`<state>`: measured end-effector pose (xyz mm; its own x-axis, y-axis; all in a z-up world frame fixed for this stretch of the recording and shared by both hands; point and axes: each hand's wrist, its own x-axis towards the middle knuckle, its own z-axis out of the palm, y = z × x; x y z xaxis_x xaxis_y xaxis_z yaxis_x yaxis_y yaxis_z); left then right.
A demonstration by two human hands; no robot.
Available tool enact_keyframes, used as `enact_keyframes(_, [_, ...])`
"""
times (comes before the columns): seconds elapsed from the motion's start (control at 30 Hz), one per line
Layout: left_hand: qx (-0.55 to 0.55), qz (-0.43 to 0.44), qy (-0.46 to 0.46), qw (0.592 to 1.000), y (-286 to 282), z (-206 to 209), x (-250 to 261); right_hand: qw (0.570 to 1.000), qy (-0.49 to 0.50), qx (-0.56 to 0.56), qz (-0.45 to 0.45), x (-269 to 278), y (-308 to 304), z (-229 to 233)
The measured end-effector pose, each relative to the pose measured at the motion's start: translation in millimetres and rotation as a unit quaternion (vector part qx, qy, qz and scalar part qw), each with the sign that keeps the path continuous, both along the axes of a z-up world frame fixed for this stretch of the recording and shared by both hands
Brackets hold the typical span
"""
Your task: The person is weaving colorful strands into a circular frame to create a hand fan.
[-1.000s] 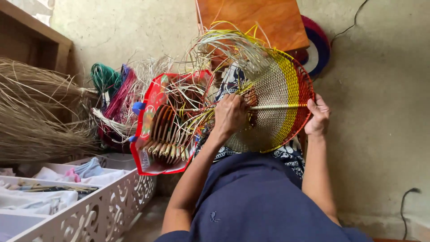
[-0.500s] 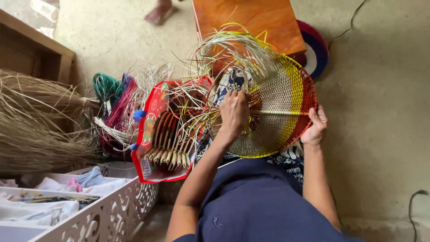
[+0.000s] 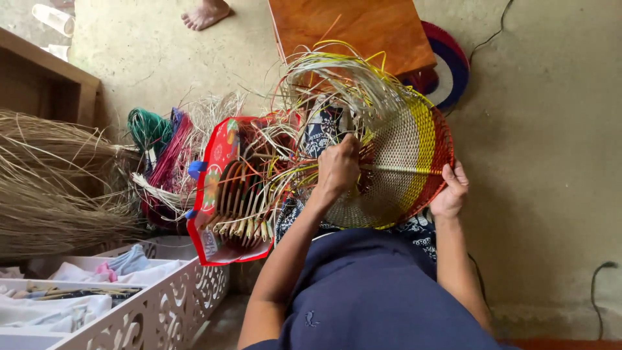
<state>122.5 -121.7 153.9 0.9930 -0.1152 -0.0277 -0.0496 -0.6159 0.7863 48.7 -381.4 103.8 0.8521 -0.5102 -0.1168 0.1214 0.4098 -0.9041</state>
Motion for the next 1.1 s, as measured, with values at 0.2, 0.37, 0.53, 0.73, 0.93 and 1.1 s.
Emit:
enact_keyframes(0.2, [-0.036,-0.006,-0.047,0.998,0,-15,26,0.998,-0.026,0.03,-0.048,0,26,3])
enact_keyframes(0.37, [-0.018,-0.028,-0.03,0.999,-6,-4,9,0.999,0.028,-0.034,-0.019,-22,24,2])
enact_keyframes(0.53, [-0.041,-0.021,-0.014,0.999,-5,21,8,0.927,0.036,-0.373,-0.022,-15,-14,9])
enact_keyframes(0.73, [-0.102,-0.027,-0.008,0.994,0,31,1,0.804,-0.041,-0.593,-0.014,37,0,81])
enact_keyframes(0.93, [-0.129,-0.045,-0.044,0.99,-1,6,19,0.877,-0.025,-0.477,0.046,70,-8,28])
enact_keyframes(1.1, [-0.085,-0.095,-0.188,0.974,-16,7,48,0.915,0.016,-0.402,-0.028,58,-10,25])
